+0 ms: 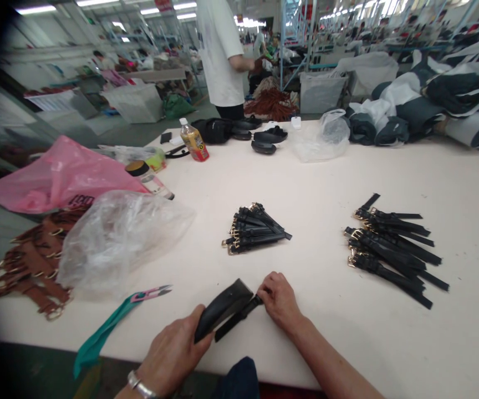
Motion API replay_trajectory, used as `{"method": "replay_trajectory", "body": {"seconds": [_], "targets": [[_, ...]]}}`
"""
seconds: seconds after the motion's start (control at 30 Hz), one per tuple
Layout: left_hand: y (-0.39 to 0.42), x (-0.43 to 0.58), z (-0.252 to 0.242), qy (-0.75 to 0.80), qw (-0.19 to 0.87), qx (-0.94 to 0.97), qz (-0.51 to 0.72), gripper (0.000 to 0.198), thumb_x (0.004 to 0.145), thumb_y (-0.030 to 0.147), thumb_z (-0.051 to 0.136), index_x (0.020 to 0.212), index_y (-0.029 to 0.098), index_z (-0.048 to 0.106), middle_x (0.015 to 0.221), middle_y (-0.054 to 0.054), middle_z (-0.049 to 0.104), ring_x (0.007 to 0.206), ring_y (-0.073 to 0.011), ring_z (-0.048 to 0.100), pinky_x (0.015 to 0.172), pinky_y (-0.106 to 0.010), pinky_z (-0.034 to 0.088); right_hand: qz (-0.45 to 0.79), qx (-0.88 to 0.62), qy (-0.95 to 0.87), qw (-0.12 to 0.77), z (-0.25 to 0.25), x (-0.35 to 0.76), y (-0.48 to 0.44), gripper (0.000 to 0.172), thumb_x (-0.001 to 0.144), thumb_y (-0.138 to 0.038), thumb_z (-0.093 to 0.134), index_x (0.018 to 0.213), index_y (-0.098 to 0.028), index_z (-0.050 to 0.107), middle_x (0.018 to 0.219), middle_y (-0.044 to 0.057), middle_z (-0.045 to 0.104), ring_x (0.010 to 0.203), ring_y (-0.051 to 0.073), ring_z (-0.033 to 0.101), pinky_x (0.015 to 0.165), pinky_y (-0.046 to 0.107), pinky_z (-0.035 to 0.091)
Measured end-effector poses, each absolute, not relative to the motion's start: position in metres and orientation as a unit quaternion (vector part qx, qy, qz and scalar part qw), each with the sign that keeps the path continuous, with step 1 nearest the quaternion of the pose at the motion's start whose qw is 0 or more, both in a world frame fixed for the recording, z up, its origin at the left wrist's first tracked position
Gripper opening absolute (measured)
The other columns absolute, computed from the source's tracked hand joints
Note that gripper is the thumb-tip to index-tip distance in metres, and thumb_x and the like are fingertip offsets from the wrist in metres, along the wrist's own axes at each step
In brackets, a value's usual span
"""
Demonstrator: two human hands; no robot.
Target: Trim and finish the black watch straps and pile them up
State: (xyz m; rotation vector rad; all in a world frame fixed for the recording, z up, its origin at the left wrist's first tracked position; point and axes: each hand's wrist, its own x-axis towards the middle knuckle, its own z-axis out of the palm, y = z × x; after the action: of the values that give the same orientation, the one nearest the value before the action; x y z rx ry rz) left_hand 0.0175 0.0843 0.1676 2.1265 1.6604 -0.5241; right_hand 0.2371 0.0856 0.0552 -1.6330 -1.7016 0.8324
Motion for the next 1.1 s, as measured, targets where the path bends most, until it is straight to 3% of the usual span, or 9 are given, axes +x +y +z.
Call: {"method": "replay_trajectory", "body": {"seconds": [0.17,0.3,0.4,0.5,0.7,0.83,1.1], "targets": [[0.090,-0.020,0.173,0.646,0.182,0.726,-0.149,0.036,0.082,0.042,0.036,0.110,0.021,0.043,0.082,-0.006,0.066,0.082,-0.0231,0.062,0.067,-0.031,0.042,0.258,-0.650,-0.627,0.342,0.066,0.225,0.071,0.014,0.079,-0.018,0.052,0.089,-0.021,0.061,0.087,0.004,0.059,0.081,0.017,0.052,0.073,0.028,0.040],[0.085,-0.031,0.164,0.637,0.185,0.727,-0.178,0.035,0.078,0.042,0.040,0.107,0.022,0.046,0.083,-0.006,0.066,0.083,-0.0255,0.062,0.069,-0.033,0.042,0.220,-0.633,-0.708,0.223,0.079,0.193,0.049,0.026,0.080,-0.028,0.052,0.105,-0.024,0.057,0.079,0.003,0.062,0.076,0.019,0.055,0.070,0.030,0.038],[0.078,-0.033,0.154,0.635,0.211,0.724,-0.168,0.034,0.078,0.041,0.040,0.107,0.024,0.046,0.084,-0.006,0.067,0.084,-0.0241,0.062,0.070,-0.031,0.043,0.229,-0.626,-0.738,0.106,0.086,0.173,0.040,0.024,0.079,-0.032,0.053,0.101,-0.025,0.057,0.081,0.003,0.063,0.072,0.021,0.057,0.063,0.030,0.036],[0.073,-0.035,0.152,0.641,0.216,0.719,-0.157,0.037,0.078,0.041,0.041,0.110,0.024,0.045,0.085,-0.006,0.067,0.087,-0.0233,0.062,0.072,-0.030,0.043,0.223,-0.644,-0.729,0.063,0.090,0.175,0.037,0.018,0.079,-0.035,0.052,0.093,-0.024,0.057,0.084,0.003,0.062,0.072,0.021,0.056,0.063,0.030,0.034],[0.070,-0.037,0.156,0.654,0.224,0.705,-0.161,0.034,0.079,0.040,0.039,0.108,0.025,0.046,0.085,-0.005,0.067,0.087,-0.0237,0.062,0.073,-0.032,0.044,0.171,-0.692,-0.700,0.055,0.081,0.222,0.027,0.010,0.079,-0.031,0.055,0.076,-0.022,0.056,0.081,0.003,0.059,0.074,0.019,0.053,0.068,0.030,0.031],[0.068,-0.036,0.150,0.650,0.227,0.706,-0.166,0.040,0.079,0.040,0.039,0.115,0.023,0.044,0.089,-0.007,0.067,0.089,-0.0238,0.061,0.075,-0.032,0.044,0.180,-0.736,-0.648,0.081,0.072,0.238,0.027,0.002,0.078,-0.023,0.053,0.081,-0.022,0.053,0.075,0.001,0.057,0.071,0.017,0.053,0.064,0.027,0.031],[0.067,-0.030,0.148,0.635,0.237,0.716,-0.165,0.043,0.079,0.040,0.039,0.117,0.021,0.044,0.088,-0.008,0.067,0.088,-0.0249,0.061,0.074,-0.033,0.044,0.212,-0.778,-0.588,0.069,0.078,0.249,0.039,0.021,0.067,-0.011,0.048,0.085,-0.021,0.048,0.071,0.000,0.057,0.066,0.017,0.054,0.058,0.025,0.027]]}}
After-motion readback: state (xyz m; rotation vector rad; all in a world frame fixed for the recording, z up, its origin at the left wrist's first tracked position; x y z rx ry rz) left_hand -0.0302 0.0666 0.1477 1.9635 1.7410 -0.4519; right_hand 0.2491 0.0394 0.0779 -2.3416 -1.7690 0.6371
